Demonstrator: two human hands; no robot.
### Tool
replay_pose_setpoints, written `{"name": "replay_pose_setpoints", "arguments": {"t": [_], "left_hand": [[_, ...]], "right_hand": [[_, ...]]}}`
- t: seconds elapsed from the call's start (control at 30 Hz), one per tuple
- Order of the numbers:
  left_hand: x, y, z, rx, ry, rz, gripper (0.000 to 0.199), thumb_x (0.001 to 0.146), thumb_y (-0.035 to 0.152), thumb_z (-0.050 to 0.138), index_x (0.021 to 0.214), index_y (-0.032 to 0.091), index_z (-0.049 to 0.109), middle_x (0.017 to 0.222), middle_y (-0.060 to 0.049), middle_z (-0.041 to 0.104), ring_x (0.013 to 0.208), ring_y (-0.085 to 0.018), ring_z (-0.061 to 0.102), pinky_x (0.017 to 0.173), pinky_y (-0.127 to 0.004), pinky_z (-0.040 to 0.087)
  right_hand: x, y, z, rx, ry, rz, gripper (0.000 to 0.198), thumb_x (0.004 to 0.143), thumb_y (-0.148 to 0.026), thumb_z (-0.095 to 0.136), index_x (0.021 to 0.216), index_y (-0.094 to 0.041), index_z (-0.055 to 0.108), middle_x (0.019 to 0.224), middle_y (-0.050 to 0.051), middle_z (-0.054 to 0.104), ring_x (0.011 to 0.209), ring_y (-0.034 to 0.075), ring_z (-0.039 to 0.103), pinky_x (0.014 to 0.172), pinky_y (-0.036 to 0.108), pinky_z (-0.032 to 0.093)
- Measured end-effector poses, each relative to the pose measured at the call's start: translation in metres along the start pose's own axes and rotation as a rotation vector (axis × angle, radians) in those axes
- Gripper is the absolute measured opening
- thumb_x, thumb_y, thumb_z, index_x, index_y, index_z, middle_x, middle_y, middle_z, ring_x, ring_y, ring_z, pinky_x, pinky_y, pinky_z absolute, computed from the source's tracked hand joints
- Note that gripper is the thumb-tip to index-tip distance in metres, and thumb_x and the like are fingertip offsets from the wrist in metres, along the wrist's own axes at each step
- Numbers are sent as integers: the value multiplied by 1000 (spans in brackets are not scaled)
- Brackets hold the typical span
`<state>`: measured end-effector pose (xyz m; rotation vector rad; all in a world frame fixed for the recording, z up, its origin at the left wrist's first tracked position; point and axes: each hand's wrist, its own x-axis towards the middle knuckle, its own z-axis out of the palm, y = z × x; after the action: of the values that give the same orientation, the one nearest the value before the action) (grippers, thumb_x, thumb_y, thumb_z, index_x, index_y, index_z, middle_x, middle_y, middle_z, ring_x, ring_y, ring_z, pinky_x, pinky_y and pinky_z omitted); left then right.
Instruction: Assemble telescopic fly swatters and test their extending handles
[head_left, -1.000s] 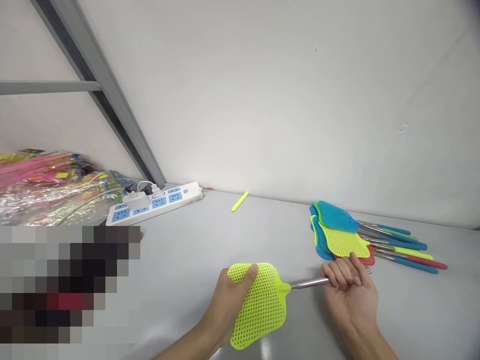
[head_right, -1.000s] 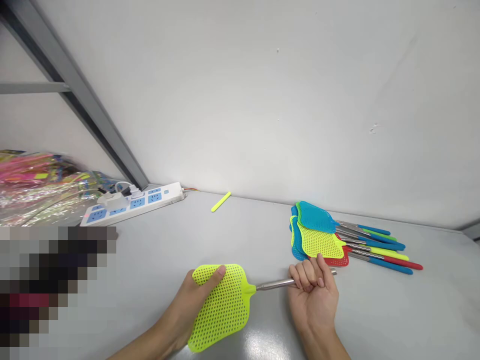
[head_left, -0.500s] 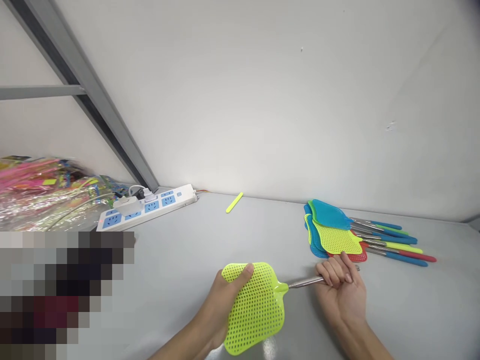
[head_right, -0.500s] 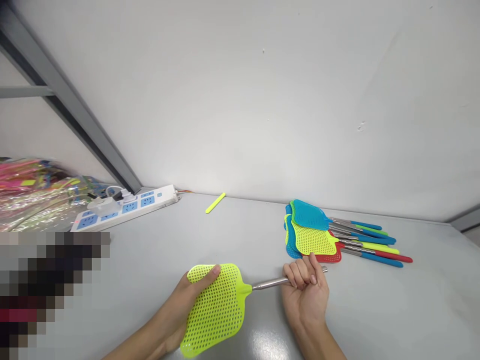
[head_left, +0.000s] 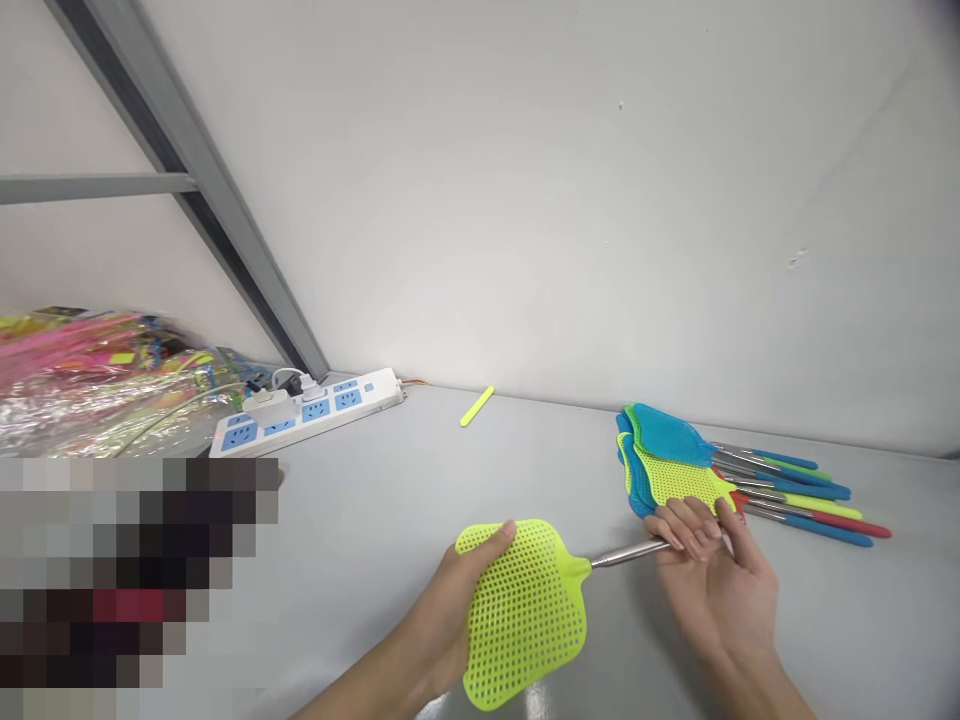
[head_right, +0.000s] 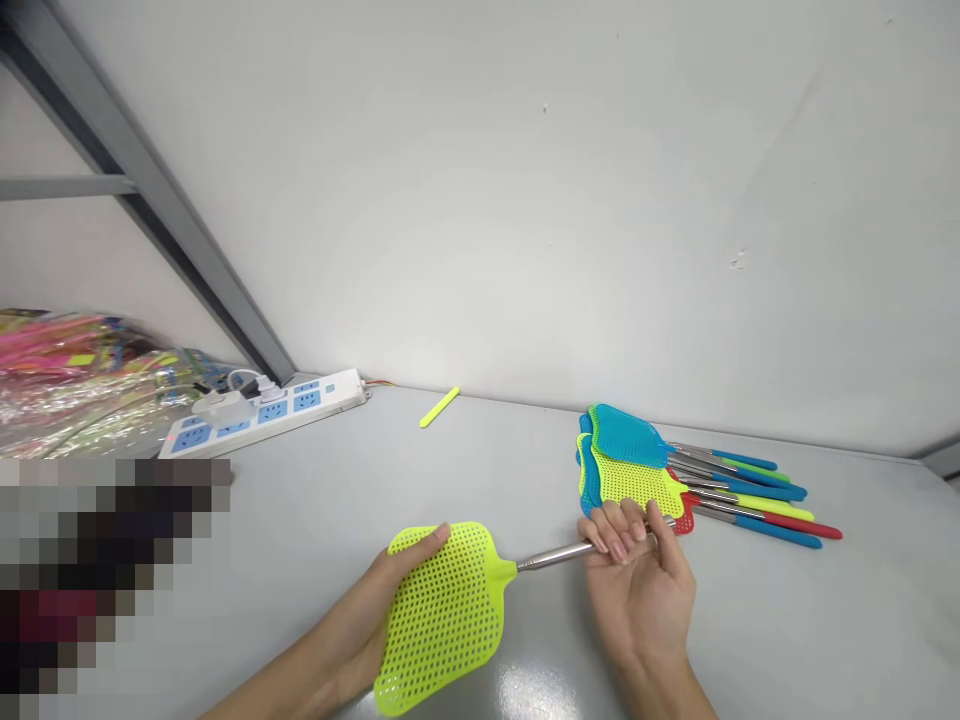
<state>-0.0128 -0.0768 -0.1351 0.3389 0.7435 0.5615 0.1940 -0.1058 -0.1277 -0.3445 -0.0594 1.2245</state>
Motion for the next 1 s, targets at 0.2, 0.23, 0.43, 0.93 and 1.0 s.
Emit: {"name": "replay_pose_setpoints", "arguments": {"t": [0.2,0.23,0.43,0.93,1.0], "left_hand": [[-1,7,-2,-31,-32,-12,33,73,39,53,91,11,59,92,-12,61,85,-24,58,86,-38,38],[-1,7,-2,-28,-41,-19,33,74,39,53,91,11,59,93,-12,61,86,-24,58,86,-38,38],[-4,7,3,48,-79,-22,33,75,36,52,95,9,59,101,-14,59,90,-24,56,87,-36,37],[-9,-5,10,192,-101,54,28,76,26,55,101,13,54,93,-11,62,83,-22,58,80,-39,42],[-8,-7,9,184,-79,32,29,75,27,55,100,13,54,92,-11,62,82,-22,58,78,-38,42]], "right_hand": [[2,-6,5,-4,-15,209,28,77,-29,47,55,-18,34,59,-4,35,56,9,42,55,28,42],[2,-3,4,-12,-16,246,30,77,-31,48,54,-18,34,59,-4,35,56,10,42,54,28,41],[-2,9,0,47,-32,266,37,81,-26,43,48,-19,28,47,-7,21,40,8,27,42,23,33],[-13,17,-5,39,-27,198,39,83,-32,42,47,-18,33,46,-7,19,41,8,23,43,25,25],[-14,17,-7,30,-30,191,40,83,-32,42,47,-18,33,45,-7,18,40,8,22,42,25,25]]}}
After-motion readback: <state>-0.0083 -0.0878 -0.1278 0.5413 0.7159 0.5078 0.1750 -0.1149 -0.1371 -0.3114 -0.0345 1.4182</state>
